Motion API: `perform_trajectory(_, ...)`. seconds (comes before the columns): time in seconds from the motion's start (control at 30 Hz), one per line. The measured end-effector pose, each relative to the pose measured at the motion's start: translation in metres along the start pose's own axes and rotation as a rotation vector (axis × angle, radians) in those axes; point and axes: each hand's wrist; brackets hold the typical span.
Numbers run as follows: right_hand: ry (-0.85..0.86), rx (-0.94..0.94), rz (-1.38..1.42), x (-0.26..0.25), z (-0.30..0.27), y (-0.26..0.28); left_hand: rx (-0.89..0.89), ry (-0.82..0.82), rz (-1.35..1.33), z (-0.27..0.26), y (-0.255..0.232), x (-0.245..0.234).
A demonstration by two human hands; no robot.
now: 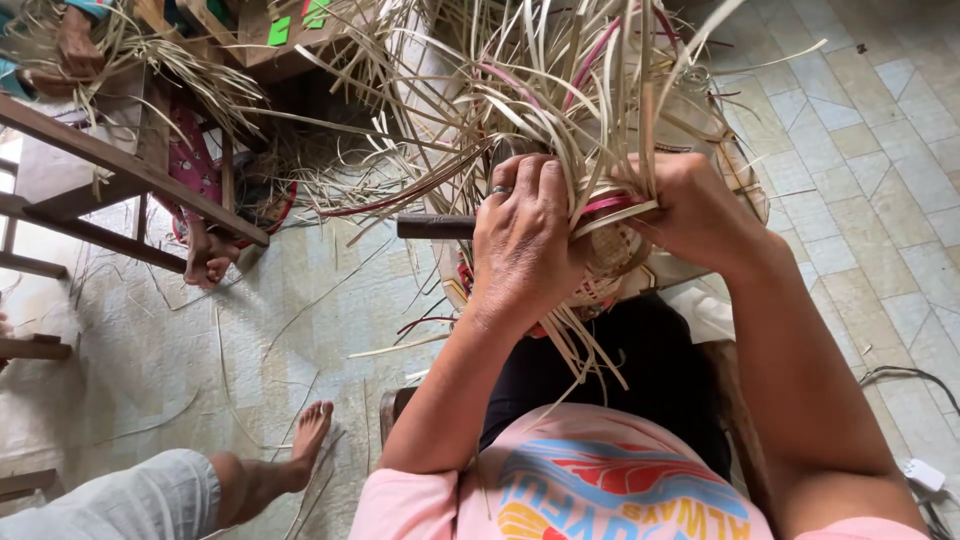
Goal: Weaving dried plant fibers around a wooden mold to create a basket or hat
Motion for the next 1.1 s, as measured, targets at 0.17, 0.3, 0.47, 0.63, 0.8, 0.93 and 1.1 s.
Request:
perform_trajectory(0.17,-0.006,-0.019,-0.255,0.001,0.018,-0.007,0.024,0.033,0.029,0.001,0.0,-0.004)
perform_trajectory(0.3,-0.106,-0.047,-0.248,-0.002,0.021,-0.007,-0.012,0.058,0.04,0.001,-0.001,-0.003)
perform_trajectory(0.47,-0.064,0.12,0.142,-0.024,-0.015,0.032,-0.04,0.084,-0.021,0.004,-0.002,-0.007)
perform_trajectory(0.63,0.131,0.387,0.303,-0.028,-0.044,0.059,-0.09,0.056,0.033,0.009,-0.01,-0.003)
perform_trajectory(0.8,-0.21,0.487,-0.468,-0.052,-0.119,0.077,-0.066,-0.032,0.087,0.006,-0.016,-0.008)
perform_trajectory(0.93,-0.343,0.522,-0.263,-0.032,-0.121,0.131,-0.054,-0.145,0.232,0.007,-0.019,-0.006)
perform_trajectory(1.1,0.134,0.339,-0.228,0.027,-0.064,0.128,0.012,0.018,0.27,0.017,-0.015,-0.009)
Point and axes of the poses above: each hand's wrist, its own z-axis towards the middle knuckle, its own x-axis out of the palm, y = z × x, and after that the axes turned 13 degrees about y, right-handed
